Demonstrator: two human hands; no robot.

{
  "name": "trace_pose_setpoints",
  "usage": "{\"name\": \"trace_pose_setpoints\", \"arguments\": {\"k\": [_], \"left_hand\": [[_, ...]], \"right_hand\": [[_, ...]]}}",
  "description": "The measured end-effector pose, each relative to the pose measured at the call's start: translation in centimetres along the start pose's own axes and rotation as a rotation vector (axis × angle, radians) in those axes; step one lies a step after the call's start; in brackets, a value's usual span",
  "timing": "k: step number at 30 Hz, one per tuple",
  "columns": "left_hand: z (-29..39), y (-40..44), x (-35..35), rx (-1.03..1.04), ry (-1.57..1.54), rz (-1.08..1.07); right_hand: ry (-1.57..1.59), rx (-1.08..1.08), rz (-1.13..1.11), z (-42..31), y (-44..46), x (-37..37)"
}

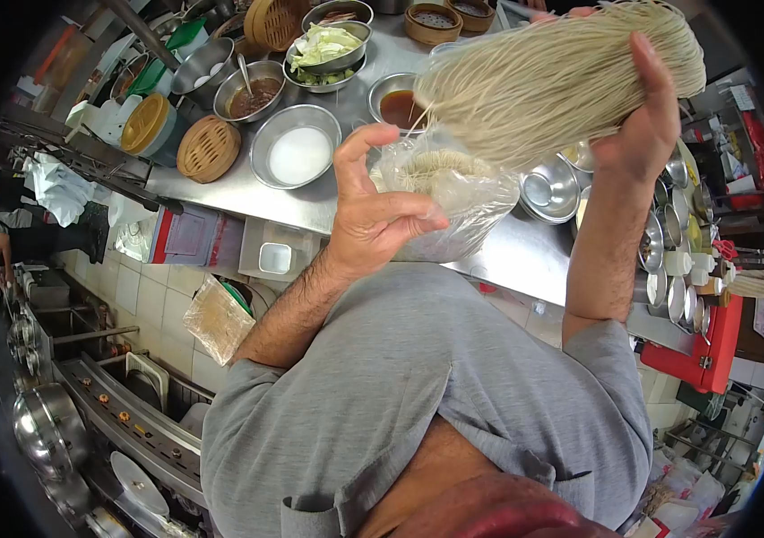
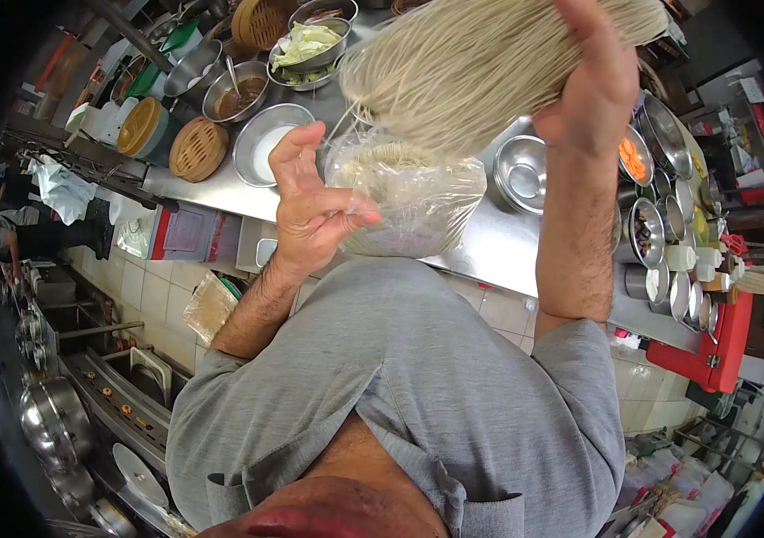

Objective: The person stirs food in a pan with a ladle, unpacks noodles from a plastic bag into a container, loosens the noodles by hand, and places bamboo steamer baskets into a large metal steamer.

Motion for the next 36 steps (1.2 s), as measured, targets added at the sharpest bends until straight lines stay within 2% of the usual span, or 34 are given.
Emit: {"name": "trace_pose_setpoints", "arguments": {"k": [2, 4, 6, 7, 9, 10, 12, 13, 14, 15, 20, 22, 23, 25, 26, 27, 28, 29, 30, 31, 33, 35, 36], "left_hand": [[-0.2, 0.2, -0.1, 0.007, -0.023, 0.015], [-0.2, -0.1, 0.2, 0.005, -0.051, 0.029], [-0.9, -0.3, 0.5, -0.123, -0.220, 0.082], [-1.1, -0.3, 0.8, -0.124, -0.215, 0.086], [-1.9, -0.5, 1.3, -0.208, -0.302, 0.166], [-2.1, -0.6, 1.6, -0.206, -0.297, 0.174], [-3.8, -1.3, 1.8, -0.457, -0.411, 0.341], [-3.9, -1.4, 1.9, -0.459, -0.408, 0.355], [-3.9, -1.3, 1.8, -0.441, -0.289, 0.355], [-3.6, -1.2, 1.8, -0.421, -0.170, 0.355], [1.1, -2.7, 0.7, -0.360, -0.227, 0.579], [4.1, -3.6, -1.0, -0.273, -0.244, 0.746], [5.6, -4.4, -2.0, -0.285, -0.204, 0.784], [9.6, -6.1, -4.7, -0.124, -0.138, 0.817], [11.3, -7.4, -5.9, -0.098, -0.068, 0.875], [13.0, -8.8, -7.0, -0.070, -0.001, 0.931], [14.6, -10.2, -7.8, -0.043, 0.025, 0.900], [16.1, -12.0, -8.7, -0.058, 0.122, 0.968], [17.3, -13.8, -9.5, -0.084, 0.196, 1.016], [18.4, -15.7, -10.2, -0.111, 0.268, 1.061], [20.1, -20.1, -11.4, -0.167, 0.384, 1.144], [21.1, -24.7, -12.6, -0.227, 0.482, 1.211], [21.9, -27.3, -13.2, -0.289, 0.541, 1.320]], "right_hand": [[0.054, -0.028, 0.160, -1.0, 0.6, -0.3], [0.040, -0.098, 0.133, -2.2, 0.8, -0.6], [0.135, 0.026, 0.173, -1.8, 2.8, -4.7], [0.139, 0.028, 0.168, -2.1, 3.4, -5.4], [-0.039, -0.065, 0.428, -3.1, 3.8, -7.8], [-0.012, -0.081, 0.409, -3.2, 4.2, -9.4], [0.089, -0.042, 0.314, -3.0, 4.4, -10.8], [0.188, -0.005, 0.229, -2.7, 4.5, -10.6], [0.037, -0.012, 0.412, -2.3, 4.5, -11.3], [0.040, -0.003, 0.395, -2.0, 4.5, -11.2], [0.144, 0.166, 0.273, 0.4, 4.6, -9.0], [0.219, 0.242, 0.256, 2.0, 4.6, -6.9], [0.240, 0.284, 0.225, 2.9, 4.3, -5.6], [0.286, 0.317, 0.116, 4.3, 4.1, -2.4], [0.821, 0.447, -0.421, 6.2, 4.2, -1.3], [0.838, 0.472, -0.448, 6.5, 3.3, 2.1], [0.618, 0.457, -0.220, 6.8, 2.0, 5.8], [0.388, 0.429, -0.001, 7.0, 1.0, 7.8], [0.563, 0.483, -0.168, 9.6, 0.8, 9.5], [0.571, 0.504, -0.192, 10.2, -0.5, 12.5], [0.398, 0.560, -0.166, 11.3, -4.1, 19.0], [0.309, 0.599, -0.244, 14.4, -7.4, 24.1], [0.305, 0.533, -0.328, 16.5, -9.0, 26.8]]}}
Point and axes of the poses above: each hand's wrist, its own y-axis towards the middle knuckle, its own x-axis out of the palm, z = x × y, the point moved 5 cm from there along y, towards the middle knuckle, and after that the axes turned 14 degrees about -y, right-handed, at the moved point
